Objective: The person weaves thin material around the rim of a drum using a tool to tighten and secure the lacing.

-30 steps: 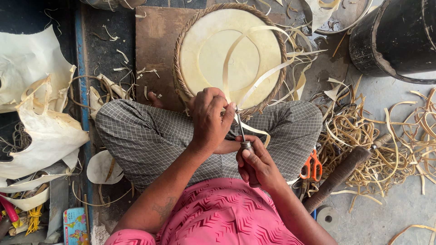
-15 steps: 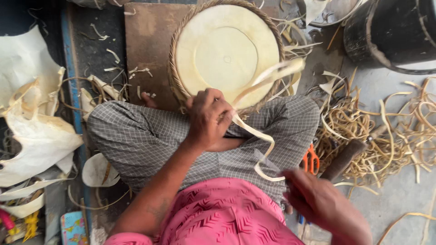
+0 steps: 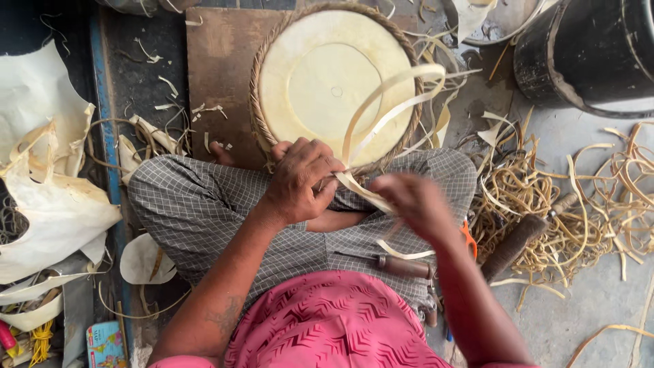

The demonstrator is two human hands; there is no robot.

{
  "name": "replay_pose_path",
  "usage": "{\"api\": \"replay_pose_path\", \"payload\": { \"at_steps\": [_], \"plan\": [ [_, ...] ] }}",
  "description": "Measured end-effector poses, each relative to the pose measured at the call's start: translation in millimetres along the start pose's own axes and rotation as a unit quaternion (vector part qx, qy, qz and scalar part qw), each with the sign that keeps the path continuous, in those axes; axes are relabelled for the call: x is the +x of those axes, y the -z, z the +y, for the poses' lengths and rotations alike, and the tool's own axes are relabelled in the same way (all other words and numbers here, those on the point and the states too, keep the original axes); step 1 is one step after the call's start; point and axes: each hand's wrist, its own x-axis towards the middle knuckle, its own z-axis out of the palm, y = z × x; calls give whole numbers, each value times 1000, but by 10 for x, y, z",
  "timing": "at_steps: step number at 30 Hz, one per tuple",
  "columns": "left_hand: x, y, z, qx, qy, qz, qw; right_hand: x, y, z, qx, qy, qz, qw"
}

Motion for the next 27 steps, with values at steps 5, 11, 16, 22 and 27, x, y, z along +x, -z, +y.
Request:
{"api": "replay_pose_path", "payload": {
  "at_steps": [5,11,16,22,27],
  "plan": [
    [-44,-46,-51,14,-5,4,1000,219,-321,284,151,138,-109,973],
    [-1,-78,-33,40,-12,3,999,91,-156,458,86,105,-84,987],
    [-20,-68,-46,39,-19,10,999,-112,-85,36,0,272,52,961],
    [-32,-82,-85,39,-49,42,997,-52,-132,-314,-38,206,27,977],
    [-33,-88,-97,38,-62,51,996,-29,-237,-199,-37,170,16,985]
  ]
}}
